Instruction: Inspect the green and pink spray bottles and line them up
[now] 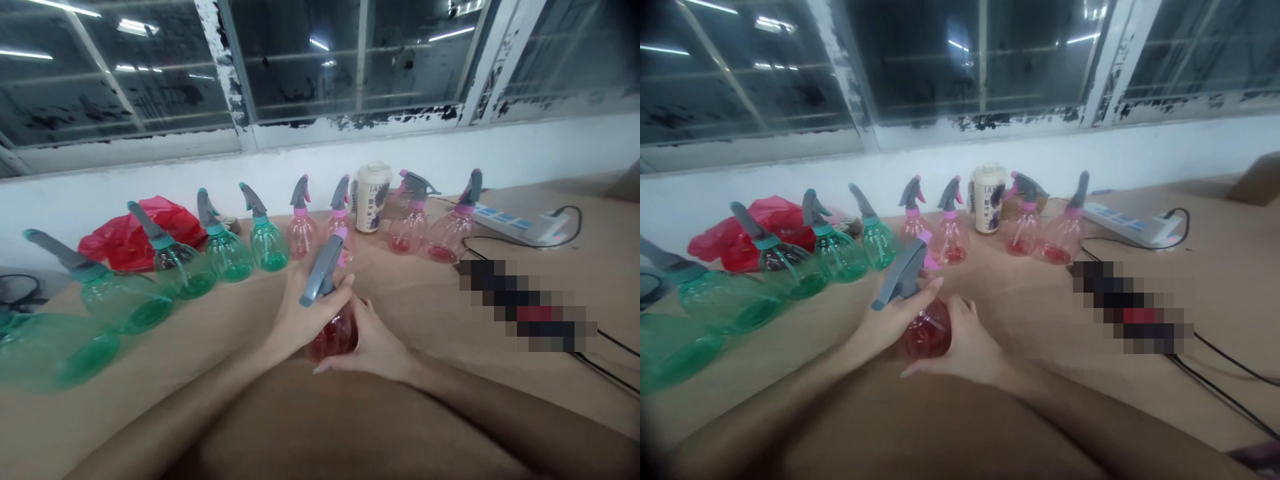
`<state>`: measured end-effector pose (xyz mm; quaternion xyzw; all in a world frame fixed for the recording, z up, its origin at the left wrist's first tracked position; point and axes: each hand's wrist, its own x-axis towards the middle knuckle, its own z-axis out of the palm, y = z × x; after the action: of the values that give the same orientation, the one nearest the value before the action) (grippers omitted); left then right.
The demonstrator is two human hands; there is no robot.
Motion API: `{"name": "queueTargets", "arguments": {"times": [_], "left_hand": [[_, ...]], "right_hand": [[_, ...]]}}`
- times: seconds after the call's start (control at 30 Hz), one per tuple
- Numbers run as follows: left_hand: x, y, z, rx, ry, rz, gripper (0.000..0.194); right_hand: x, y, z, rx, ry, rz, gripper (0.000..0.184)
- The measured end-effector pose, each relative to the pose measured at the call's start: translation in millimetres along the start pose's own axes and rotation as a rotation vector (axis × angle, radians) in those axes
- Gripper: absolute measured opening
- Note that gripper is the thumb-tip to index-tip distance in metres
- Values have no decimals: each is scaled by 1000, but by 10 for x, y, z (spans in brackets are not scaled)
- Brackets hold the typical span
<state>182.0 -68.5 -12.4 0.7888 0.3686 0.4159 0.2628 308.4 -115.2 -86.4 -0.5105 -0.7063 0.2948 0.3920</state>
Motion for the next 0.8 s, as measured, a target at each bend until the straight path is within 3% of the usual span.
{"name": "queueTargets", "arguments": {"times": [0.47,0.8], "left_hand": [[-21,-54,23,3,27,12,17],[-20,-34,21,-32,35,9,18]], "right_hand": [[11,14,-21,-5,-5,-24,110],[14,46,-2,-26,-14,-12,107]]}}
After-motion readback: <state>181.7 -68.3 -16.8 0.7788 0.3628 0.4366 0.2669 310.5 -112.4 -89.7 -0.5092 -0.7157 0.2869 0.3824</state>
